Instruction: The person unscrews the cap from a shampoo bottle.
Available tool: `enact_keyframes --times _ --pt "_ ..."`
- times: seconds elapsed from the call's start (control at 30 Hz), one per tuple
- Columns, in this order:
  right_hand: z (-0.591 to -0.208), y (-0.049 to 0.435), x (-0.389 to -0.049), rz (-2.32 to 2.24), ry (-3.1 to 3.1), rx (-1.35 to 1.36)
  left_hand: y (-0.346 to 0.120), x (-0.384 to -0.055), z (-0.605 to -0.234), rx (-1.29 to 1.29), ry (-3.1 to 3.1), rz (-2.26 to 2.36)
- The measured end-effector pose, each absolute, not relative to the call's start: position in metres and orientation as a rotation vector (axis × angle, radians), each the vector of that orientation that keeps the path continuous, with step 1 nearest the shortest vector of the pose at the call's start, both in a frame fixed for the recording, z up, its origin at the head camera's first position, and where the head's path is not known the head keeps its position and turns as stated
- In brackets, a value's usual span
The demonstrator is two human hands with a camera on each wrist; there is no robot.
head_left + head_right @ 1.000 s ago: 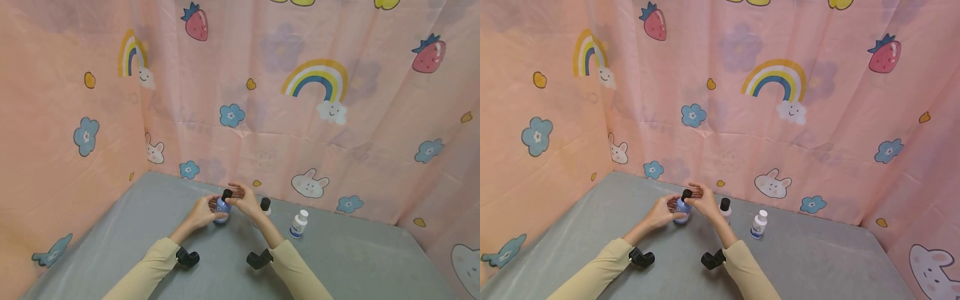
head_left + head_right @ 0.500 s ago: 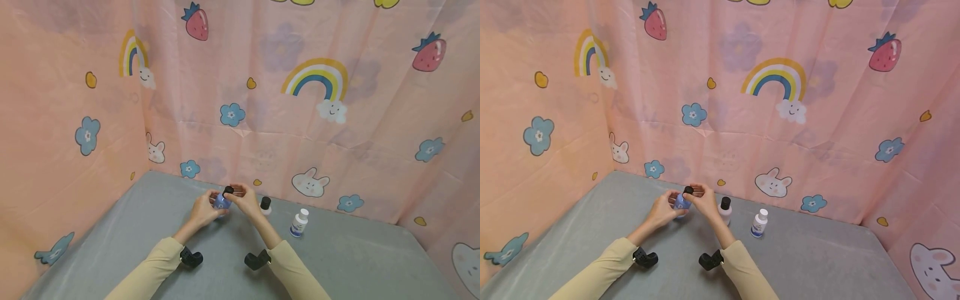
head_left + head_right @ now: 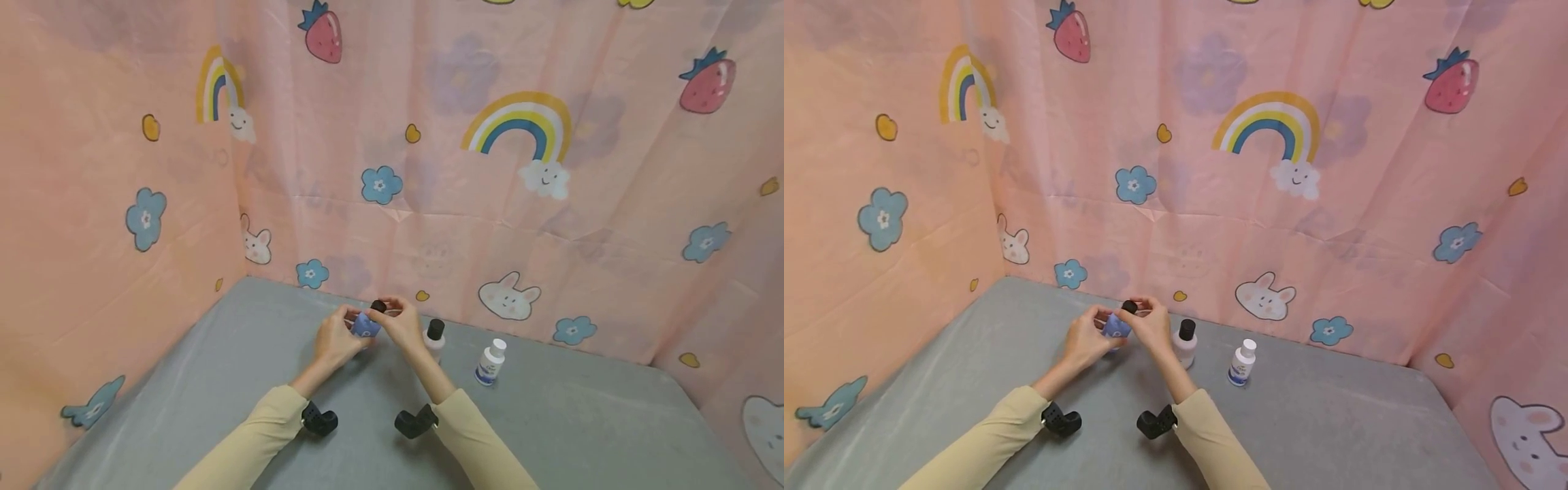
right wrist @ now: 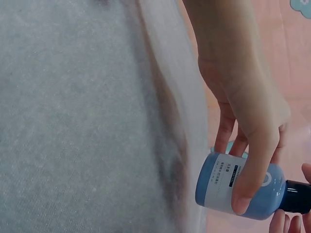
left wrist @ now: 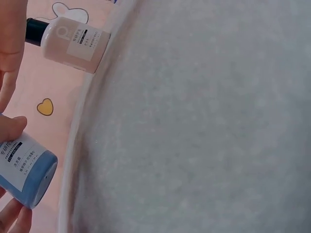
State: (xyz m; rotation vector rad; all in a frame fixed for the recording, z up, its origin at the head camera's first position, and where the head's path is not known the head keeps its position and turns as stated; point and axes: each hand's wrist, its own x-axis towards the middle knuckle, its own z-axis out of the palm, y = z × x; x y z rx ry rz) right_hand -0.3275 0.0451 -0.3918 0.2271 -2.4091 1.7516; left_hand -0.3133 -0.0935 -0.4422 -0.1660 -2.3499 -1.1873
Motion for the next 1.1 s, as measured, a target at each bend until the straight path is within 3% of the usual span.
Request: enact_keyframes --times 1.1 --pt "-0.3913 0.0424 -0.3358 1.718 -2.425 0.246 -0.0953 -0.3146 -0.4423 -0.159 -2.332 -1.237"
